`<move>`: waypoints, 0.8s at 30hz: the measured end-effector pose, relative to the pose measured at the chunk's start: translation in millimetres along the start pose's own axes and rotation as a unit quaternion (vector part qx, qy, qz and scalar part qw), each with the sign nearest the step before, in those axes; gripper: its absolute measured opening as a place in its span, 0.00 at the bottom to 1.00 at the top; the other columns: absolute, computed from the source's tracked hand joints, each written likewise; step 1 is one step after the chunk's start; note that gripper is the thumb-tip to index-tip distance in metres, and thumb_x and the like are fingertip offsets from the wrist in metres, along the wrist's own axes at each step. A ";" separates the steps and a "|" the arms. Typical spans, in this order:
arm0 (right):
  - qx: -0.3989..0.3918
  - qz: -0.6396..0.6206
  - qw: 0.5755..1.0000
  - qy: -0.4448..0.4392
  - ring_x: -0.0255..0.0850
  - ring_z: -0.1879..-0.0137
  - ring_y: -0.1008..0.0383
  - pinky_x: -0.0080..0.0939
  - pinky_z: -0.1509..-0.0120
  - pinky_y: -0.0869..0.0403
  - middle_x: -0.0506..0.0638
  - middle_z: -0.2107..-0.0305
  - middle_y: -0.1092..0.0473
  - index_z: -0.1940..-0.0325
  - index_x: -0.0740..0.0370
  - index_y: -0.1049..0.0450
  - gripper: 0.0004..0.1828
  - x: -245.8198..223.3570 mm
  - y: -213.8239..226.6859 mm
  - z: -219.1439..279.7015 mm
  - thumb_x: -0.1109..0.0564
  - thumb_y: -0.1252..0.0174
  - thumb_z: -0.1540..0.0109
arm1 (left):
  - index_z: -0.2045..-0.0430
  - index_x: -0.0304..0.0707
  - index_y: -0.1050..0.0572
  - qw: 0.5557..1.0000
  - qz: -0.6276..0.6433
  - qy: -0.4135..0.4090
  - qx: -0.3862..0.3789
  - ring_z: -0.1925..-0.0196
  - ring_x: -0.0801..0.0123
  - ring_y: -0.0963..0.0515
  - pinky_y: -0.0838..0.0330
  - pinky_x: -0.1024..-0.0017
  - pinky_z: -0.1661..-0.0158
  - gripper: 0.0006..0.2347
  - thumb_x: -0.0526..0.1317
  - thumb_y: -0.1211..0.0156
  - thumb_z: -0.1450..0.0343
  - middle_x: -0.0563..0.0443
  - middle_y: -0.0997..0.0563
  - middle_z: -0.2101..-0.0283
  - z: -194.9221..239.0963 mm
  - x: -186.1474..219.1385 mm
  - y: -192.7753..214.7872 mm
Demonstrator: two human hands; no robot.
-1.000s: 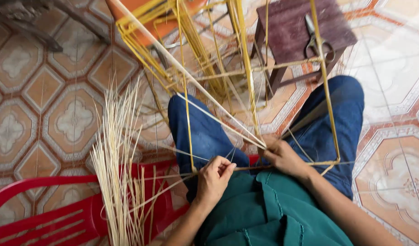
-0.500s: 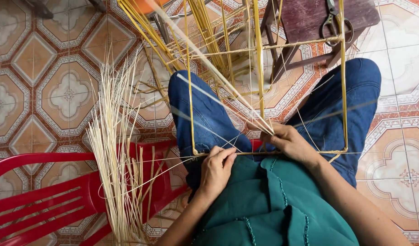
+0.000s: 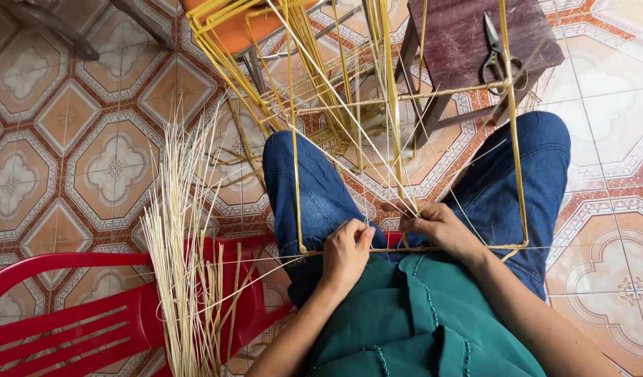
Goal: The person sits on the floor and weaves thin bamboo strips around a yellow rectangular bamboo frame resting on their lap, threading and tightening strips across the frame and pulling new strips from a bundle beside them to build up the woven structure.
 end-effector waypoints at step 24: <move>-0.024 -0.173 0.984 0.013 0.33 0.58 0.24 0.34 0.49 0.25 0.46 0.64 0.26 0.51 0.63 0.25 0.09 34.3 10.9 -7.6 0.60 0.40 0.36 | 0.73 0.36 0.30 0.979 0.175 0.101 -0.020 0.80 0.71 0.21 0.27 0.71 0.74 0.13 0.44 0.53 0.21 0.50 0.23 0.83 1.0 -14.0 -5.0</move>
Point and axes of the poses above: each hand's wrist, its own z-axis away from the middle knuckle, its own y-axis out of the back of the hand, x = y × z, the point moved 1 cm from there along -z, towards the middle knuckle
